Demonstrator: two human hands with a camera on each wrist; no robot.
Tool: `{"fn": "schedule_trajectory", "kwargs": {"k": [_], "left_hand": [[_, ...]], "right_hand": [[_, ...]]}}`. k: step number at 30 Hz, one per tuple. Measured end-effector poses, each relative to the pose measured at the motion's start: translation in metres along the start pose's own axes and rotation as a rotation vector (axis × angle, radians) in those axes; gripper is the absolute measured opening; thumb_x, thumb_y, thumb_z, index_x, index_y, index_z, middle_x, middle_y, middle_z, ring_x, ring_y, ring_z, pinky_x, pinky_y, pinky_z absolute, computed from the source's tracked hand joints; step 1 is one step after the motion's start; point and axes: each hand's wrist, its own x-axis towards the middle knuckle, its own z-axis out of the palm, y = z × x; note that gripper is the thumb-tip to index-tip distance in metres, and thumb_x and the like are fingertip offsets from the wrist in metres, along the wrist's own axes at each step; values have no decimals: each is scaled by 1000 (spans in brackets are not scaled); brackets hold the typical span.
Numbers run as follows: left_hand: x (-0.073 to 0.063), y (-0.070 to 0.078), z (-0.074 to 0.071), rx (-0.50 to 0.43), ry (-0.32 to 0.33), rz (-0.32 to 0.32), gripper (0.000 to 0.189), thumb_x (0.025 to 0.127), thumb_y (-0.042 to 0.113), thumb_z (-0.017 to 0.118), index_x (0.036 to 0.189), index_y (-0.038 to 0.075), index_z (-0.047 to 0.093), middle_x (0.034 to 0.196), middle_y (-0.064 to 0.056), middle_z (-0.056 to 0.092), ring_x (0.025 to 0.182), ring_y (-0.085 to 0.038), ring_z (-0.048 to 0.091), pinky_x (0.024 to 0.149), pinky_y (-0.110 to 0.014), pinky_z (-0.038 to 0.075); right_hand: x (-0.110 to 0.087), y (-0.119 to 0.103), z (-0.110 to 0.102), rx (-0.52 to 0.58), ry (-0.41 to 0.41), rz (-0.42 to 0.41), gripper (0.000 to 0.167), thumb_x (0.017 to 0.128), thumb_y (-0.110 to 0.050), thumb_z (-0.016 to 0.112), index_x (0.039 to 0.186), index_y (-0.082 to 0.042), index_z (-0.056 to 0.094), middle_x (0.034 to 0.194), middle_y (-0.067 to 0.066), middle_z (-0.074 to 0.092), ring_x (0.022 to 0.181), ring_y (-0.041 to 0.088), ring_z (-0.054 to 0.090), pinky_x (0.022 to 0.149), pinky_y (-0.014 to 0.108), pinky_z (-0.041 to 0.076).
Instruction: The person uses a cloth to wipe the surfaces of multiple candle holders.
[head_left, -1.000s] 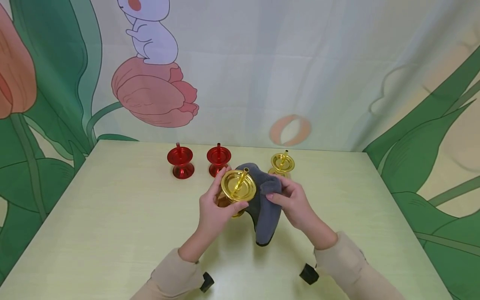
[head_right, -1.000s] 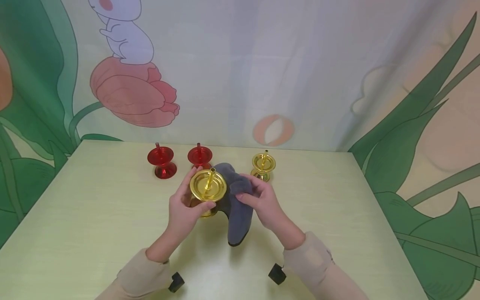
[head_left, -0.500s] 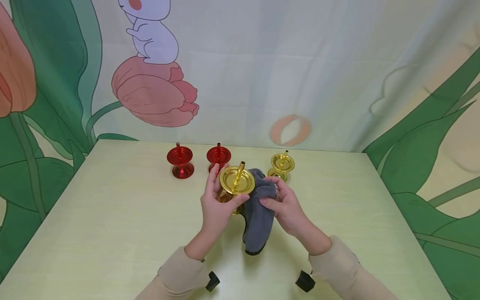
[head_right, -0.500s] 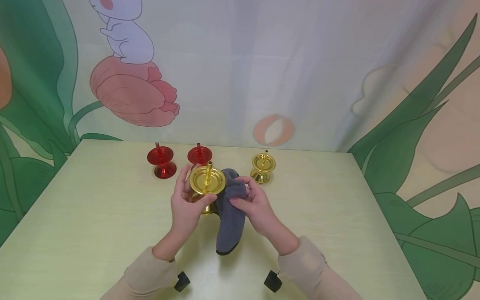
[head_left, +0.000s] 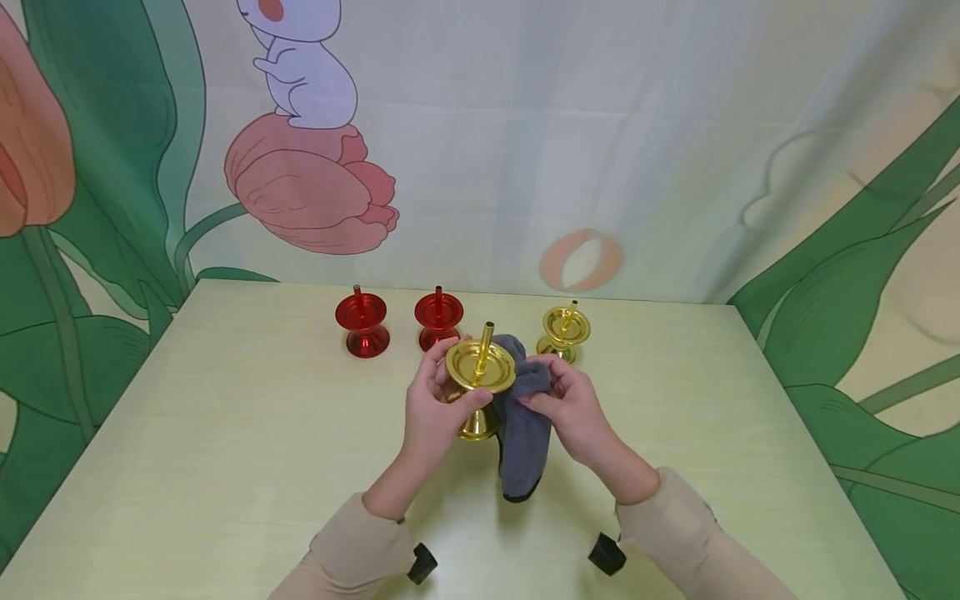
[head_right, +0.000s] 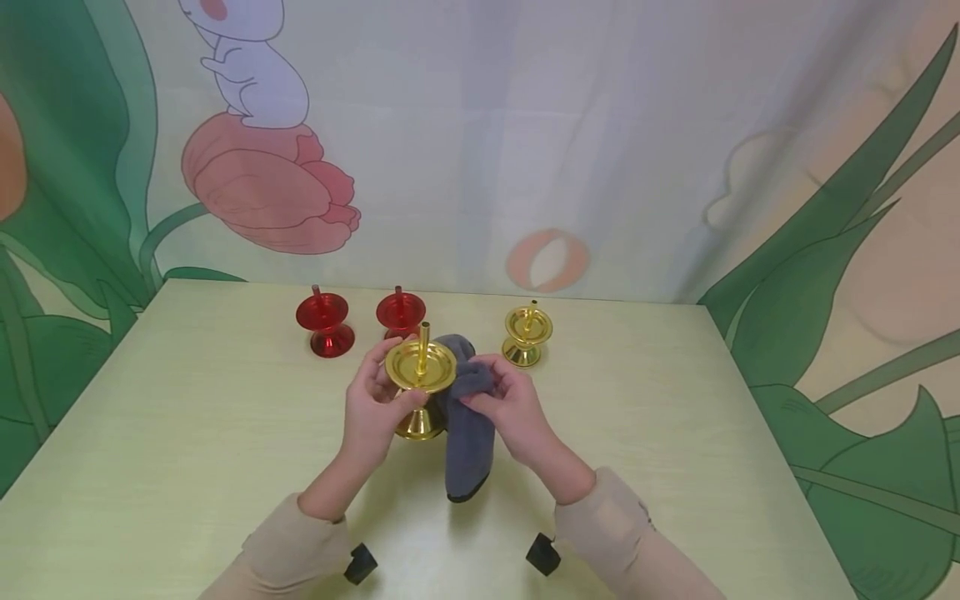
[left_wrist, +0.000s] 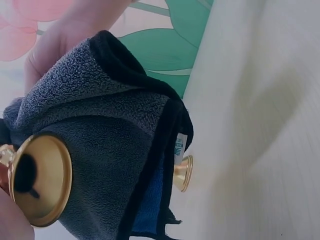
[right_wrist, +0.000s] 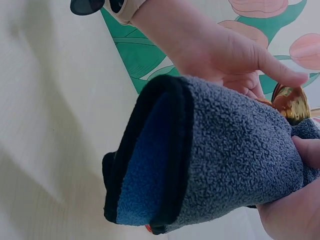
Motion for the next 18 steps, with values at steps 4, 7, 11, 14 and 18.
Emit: {"fn": "schedule_trajectory", "kwargs": {"k": [4,7,11,14,18], "left_hand": [[1,-1,-2,-38,-68,0,81,66,43,69,127,0,37,132,-14,45,108,-5,53,90,-18,43],[1,-1,-3,-41,-111,16,84,69,47,65,129,-3,35,132,-18,44,108,-4,52,91,-18,42],[0,-2,-4,-32,-163,30,81,74,50,61,133,0,34,132,-18,42,109,-7,50,92,-17,41],[0,-3,-5,-21,-202,37,81,77,50,59,135,1,32,139,-16,35,119,-13,45,95,-17,38],[0,-4,-5,22,-227,26,83,77,55,55,136,2,30,146,-11,23,132,-21,27,104,-26,29]], "right_hand": [[2,0,-1,14,11,6,36,76,15,50,96,-15,54,89,-9,60,86,4,58,75,20,50],[3,0,-2,25,8,9,37,76,16,49,95,-15,55,89,-9,60,85,4,58,75,20,50],[4,-2,-3,49,1,14,39,76,16,48,94,-17,56,88,-9,61,84,4,59,74,20,50],[4,-3,-3,64,-5,16,40,76,16,48,93,-19,58,87,-10,63,83,3,60,72,20,51],[5,-3,-4,76,-13,24,40,76,16,48,93,-19,59,87,-9,63,81,4,60,72,20,51]]}}
